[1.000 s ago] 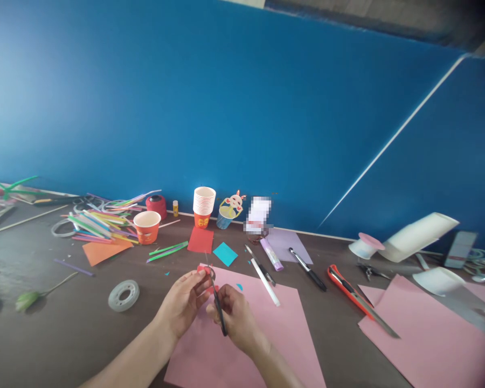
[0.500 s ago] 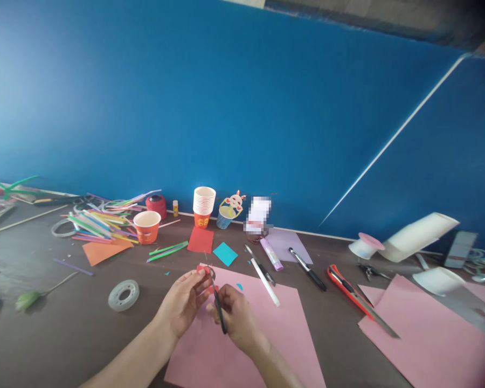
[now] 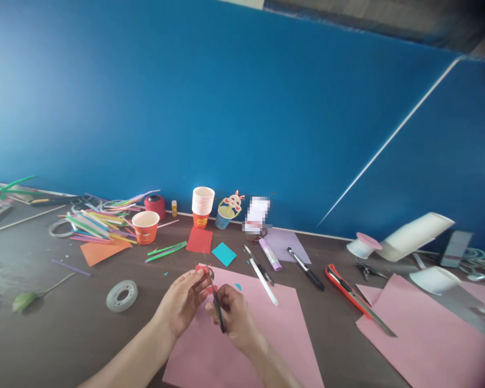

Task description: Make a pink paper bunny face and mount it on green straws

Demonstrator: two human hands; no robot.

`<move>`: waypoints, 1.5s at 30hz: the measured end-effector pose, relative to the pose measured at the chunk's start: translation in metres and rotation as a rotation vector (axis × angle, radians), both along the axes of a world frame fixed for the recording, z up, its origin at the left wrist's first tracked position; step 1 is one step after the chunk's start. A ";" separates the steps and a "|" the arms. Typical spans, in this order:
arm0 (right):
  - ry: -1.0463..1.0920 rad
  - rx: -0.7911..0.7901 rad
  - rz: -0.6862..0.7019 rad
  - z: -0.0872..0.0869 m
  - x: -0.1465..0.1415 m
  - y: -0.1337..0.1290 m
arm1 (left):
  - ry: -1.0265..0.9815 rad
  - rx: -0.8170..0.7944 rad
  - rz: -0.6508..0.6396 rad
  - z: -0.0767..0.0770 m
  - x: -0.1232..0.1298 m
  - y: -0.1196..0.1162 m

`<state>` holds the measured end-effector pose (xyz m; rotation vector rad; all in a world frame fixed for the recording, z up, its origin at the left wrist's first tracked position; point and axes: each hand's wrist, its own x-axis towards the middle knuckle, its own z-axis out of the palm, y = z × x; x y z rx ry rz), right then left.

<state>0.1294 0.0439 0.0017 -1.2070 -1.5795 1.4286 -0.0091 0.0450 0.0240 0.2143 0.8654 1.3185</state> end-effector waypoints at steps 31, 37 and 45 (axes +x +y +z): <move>-0.121 -0.128 0.064 0.032 0.019 0.002 | 0.286 0.159 -0.136 0.005 -0.016 0.004; -0.168 -0.106 0.093 0.033 0.024 0.003 | 0.325 0.211 -0.204 0.008 -0.020 0.006; -0.184 -0.109 0.093 0.032 0.025 0.004 | 0.334 0.218 -0.218 0.008 -0.021 0.006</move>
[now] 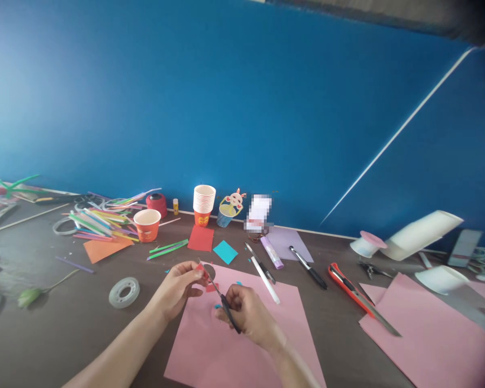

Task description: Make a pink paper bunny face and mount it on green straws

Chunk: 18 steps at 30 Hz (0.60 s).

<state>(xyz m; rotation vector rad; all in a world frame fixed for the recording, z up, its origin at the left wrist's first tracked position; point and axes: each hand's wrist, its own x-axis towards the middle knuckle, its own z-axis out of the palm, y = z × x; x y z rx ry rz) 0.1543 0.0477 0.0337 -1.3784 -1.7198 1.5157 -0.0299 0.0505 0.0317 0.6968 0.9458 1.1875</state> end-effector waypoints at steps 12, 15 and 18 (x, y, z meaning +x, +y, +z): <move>0.009 0.004 -0.001 -0.001 0.000 0.000 | -0.045 -0.008 0.032 0.001 -0.001 0.000; 0.011 -0.004 0.001 -0.002 0.000 0.000 | -0.048 -0.017 0.044 0.000 -0.001 0.001; 0.010 0.006 0.004 -0.004 0.001 0.001 | -0.047 -0.018 0.044 -0.001 -0.001 0.001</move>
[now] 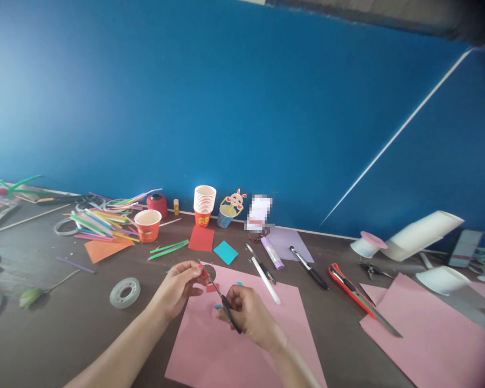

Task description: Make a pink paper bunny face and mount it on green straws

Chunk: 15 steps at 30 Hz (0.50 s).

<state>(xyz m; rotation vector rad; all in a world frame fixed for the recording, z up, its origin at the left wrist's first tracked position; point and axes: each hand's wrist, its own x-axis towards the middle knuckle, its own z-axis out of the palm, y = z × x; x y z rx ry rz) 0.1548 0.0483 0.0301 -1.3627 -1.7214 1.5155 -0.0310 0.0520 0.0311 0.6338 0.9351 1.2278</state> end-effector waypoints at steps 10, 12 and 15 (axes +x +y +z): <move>-0.035 0.036 -0.006 -0.002 0.002 0.002 | 0.011 -0.016 0.029 0.001 0.001 0.000; -0.038 0.044 -0.010 -0.003 0.002 0.002 | -0.004 -0.020 0.040 -0.001 0.001 0.000; -0.036 0.050 -0.009 -0.004 0.003 0.002 | -0.012 -0.021 0.043 -0.003 0.000 0.001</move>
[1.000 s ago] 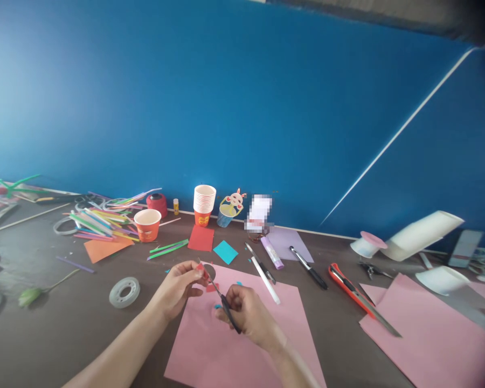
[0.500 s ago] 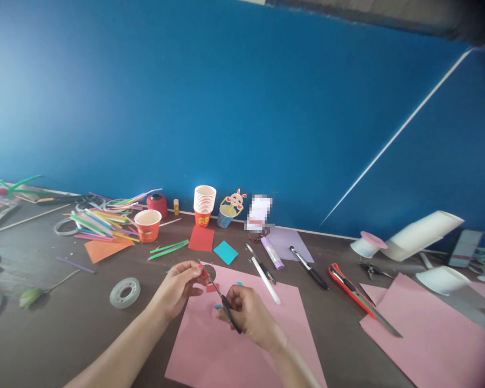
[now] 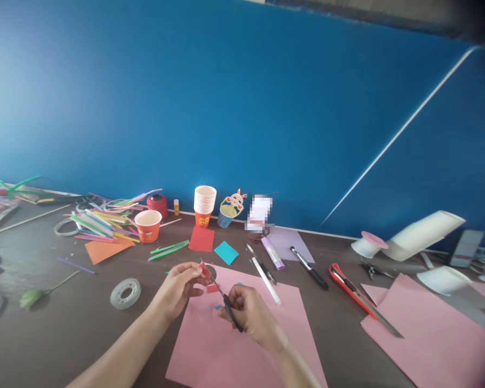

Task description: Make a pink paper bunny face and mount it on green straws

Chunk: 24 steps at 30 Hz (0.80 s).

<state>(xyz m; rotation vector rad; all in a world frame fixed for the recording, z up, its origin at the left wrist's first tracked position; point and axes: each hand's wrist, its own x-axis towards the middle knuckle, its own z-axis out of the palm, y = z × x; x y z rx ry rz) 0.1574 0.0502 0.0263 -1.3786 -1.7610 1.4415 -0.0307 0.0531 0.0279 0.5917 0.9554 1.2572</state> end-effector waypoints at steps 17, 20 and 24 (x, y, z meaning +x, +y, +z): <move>-0.001 -0.020 0.011 0.005 -0.001 -0.002 | 0.033 0.019 0.004 -0.001 -0.001 0.001; -0.008 -0.031 0.011 0.005 -0.001 -0.002 | 0.045 0.028 0.005 0.000 -0.001 0.001; 0.010 -0.037 0.012 0.005 0.000 -0.002 | 0.069 0.037 0.006 -0.001 -0.001 0.000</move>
